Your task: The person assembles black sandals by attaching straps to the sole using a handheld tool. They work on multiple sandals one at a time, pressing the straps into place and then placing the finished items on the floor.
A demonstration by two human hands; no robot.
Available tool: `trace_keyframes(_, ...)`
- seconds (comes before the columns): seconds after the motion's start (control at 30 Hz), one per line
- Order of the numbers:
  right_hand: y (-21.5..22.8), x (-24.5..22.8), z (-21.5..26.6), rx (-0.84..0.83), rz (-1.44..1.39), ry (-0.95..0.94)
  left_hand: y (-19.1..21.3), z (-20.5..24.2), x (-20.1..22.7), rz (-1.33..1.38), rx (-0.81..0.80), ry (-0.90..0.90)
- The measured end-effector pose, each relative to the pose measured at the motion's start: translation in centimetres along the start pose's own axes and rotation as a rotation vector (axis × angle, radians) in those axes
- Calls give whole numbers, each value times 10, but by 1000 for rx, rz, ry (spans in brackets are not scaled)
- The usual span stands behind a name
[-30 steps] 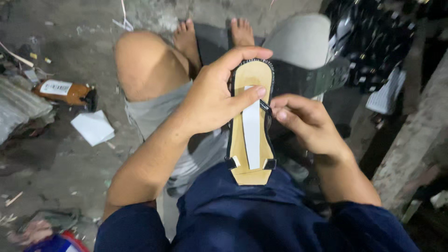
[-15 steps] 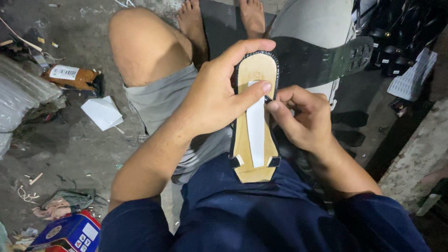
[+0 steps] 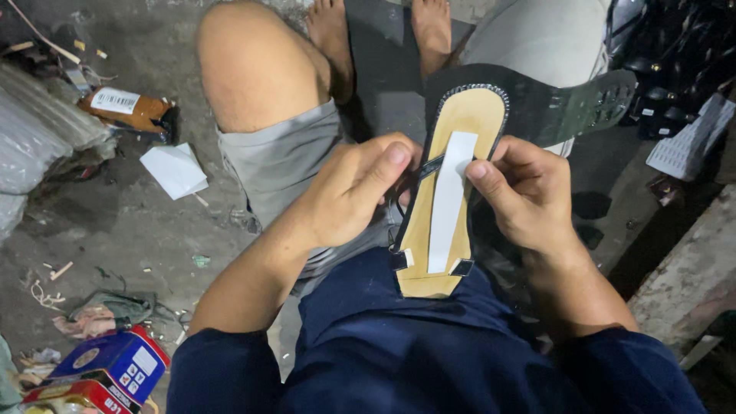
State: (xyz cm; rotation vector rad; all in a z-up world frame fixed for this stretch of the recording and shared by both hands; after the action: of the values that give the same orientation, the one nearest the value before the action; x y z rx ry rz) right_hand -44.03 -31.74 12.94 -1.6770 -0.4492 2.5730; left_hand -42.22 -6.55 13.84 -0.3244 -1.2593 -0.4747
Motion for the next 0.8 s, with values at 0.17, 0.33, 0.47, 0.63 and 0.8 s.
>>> trace_keyframes(0.17, -1, 0, -4, -25, 30, 10, 3, 3, 6, -31, 21, 8)
trace_keyframes(0.33, -2, -1, -3, -25, 84, 11, 4, 0, 9, -127, 47, 20)
trace_keyframes(0.47, -2, -1, -4, -24, 84, -8, 5, 0, 5, -253, 99, -65)
trace_keyframes(0.63, -5, -2, -4, -22, 108, -3, -1, -1, -1, -392, 210, -247)
trace_keyframes(0.8, -8, -4, -2, -31, 136, 34, 0, -6, -3, -370, 193, -205)
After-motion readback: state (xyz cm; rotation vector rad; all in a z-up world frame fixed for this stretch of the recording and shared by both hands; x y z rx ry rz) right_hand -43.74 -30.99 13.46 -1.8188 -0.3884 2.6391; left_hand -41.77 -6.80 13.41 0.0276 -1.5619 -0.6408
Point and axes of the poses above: each hand's wrist, its own z-axis away from the middle knuckle, its own y-axis out of the back of the hand, x = y × z, the point moved 1 cm from there along -z, towards the middle knuckle, and after that the axes turned 13 degrees about -z, right-handed, at the moved point
